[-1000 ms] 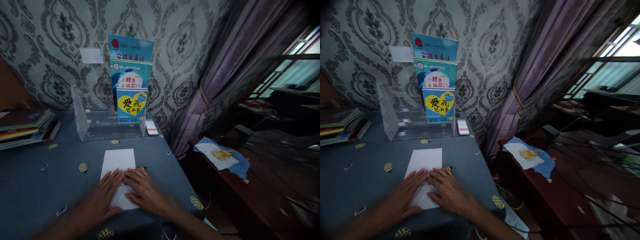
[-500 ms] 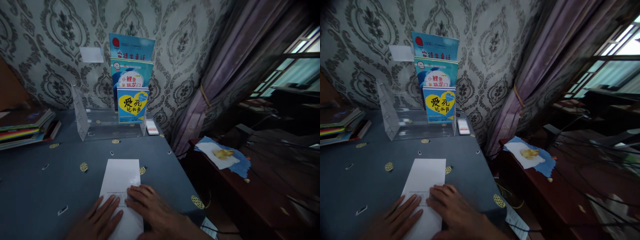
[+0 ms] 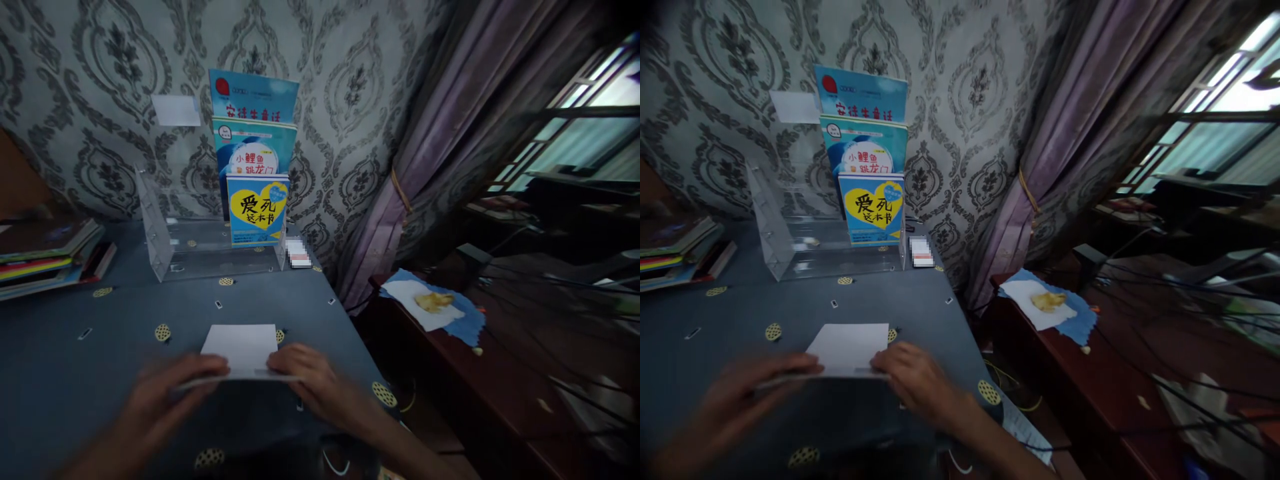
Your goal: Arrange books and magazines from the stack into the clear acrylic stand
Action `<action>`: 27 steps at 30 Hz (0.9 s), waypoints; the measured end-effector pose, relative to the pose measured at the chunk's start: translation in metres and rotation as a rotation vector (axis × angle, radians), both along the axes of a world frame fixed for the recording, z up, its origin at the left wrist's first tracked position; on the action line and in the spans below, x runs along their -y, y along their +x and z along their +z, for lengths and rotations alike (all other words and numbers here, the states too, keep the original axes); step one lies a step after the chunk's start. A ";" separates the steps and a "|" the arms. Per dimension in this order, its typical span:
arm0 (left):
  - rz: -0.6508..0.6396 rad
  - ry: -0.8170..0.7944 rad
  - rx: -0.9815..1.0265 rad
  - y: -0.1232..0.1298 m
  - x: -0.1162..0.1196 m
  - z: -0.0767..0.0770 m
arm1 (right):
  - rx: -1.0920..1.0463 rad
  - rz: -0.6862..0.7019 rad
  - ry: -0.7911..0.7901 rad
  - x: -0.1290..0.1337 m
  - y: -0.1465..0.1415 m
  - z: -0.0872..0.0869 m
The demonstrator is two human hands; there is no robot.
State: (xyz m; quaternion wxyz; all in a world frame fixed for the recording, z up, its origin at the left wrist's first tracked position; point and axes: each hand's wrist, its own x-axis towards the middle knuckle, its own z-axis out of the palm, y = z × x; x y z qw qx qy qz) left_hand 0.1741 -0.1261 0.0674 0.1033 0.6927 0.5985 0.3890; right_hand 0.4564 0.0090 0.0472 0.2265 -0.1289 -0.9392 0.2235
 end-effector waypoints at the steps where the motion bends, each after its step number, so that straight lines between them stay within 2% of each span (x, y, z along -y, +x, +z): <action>1: 0.052 0.002 0.095 0.003 -0.012 0.010 | -0.048 -0.018 0.008 -0.006 -0.005 0.001; 4: 0.118 -0.061 0.356 0.009 -0.052 0.030 | -0.120 -0.136 -0.048 -0.026 -0.023 0.004; 6: 0.122 -0.065 0.523 0.008 -0.077 0.030 | -0.167 -0.225 -0.157 -0.041 -0.037 0.007; 9: 0.096 -0.063 0.642 0.001 -0.107 0.016 | -0.299 -0.301 -0.314 -0.063 -0.059 0.010; 12: 0.099 -0.059 0.685 -0.008 -0.127 -0.002 | -0.371 -0.315 -0.359 -0.081 -0.076 0.007; 15: 0.109 -0.088 0.735 -0.013 -0.137 -0.017 | -0.364 -0.348 -0.312 -0.090 -0.085 -0.002; 19: 0.082 -0.158 0.749 -0.011 -0.135 -0.033 | -0.315 -0.356 -0.251 -0.093 -0.086 -0.019; 23: 0.074 -0.186 0.735 -0.010 -0.131 -0.042 | -0.297 -0.340 -0.302 -0.093 -0.083 -0.031; 27: 0.091 -0.145 0.747 -0.011 -0.131 -0.048 | -0.325 -0.343 -0.336 -0.094 -0.084 -0.034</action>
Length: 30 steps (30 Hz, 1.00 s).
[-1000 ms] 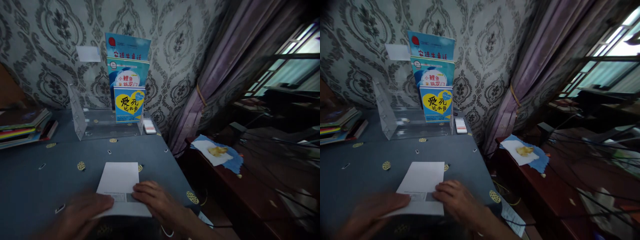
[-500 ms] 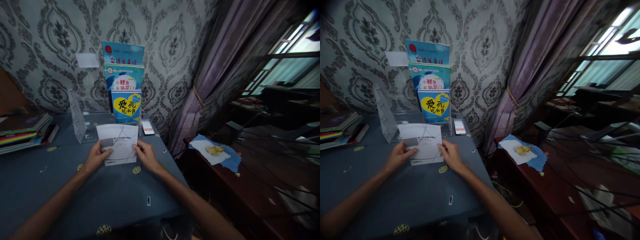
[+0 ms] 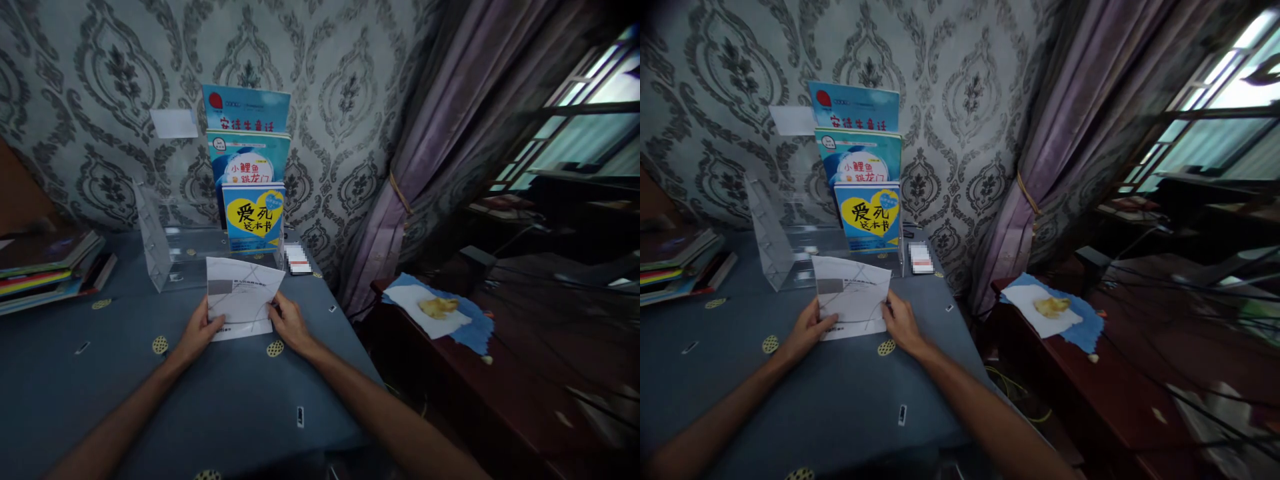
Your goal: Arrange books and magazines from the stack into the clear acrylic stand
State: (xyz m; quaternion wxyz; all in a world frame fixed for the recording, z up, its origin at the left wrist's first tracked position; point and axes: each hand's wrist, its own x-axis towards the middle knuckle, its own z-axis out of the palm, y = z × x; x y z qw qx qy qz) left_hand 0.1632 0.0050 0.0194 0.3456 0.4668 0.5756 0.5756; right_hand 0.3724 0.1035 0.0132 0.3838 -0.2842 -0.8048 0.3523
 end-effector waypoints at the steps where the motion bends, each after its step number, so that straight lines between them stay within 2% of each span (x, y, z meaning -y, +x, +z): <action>1: 0.011 0.009 0.007 0.000 -0.001 -0.001 | -0.005 0.000 0.001 -0.001 -0.001 0.000; 5: 0.081 0.081 -0.006 -0.002 -0.007 -0.004 | -0.032 -0.001 0.035 -0.006 -0.004 0.005; 11: 0.177 0.188 -0.091 -0.003 -0.027 -0.003 | -0.075 -0.074 0.146 -0.019 -0.013 0.018; 17: 0.208 0.268 -0.112 -0.001 -0.041 0.003 | -0.037 -0.091 0.200 -0.023 -0.017 0.017; 20: 0.234 0.322 -0.153 0.000 -0.045 0.011 | -0.052 -0.115 0.239 -0.025 -0.019 0.020; 25: 0.361 0.368 -0.332 0.001 -0.055 0.033 | -0.092 -0.150 0.231 -0.032 -0.030 0.036; 30: 0.378 0.281 -0.464 -0.012 -0.063 0.054 | -0.105 -0.177 0.218 -0.045 -0.043 0.061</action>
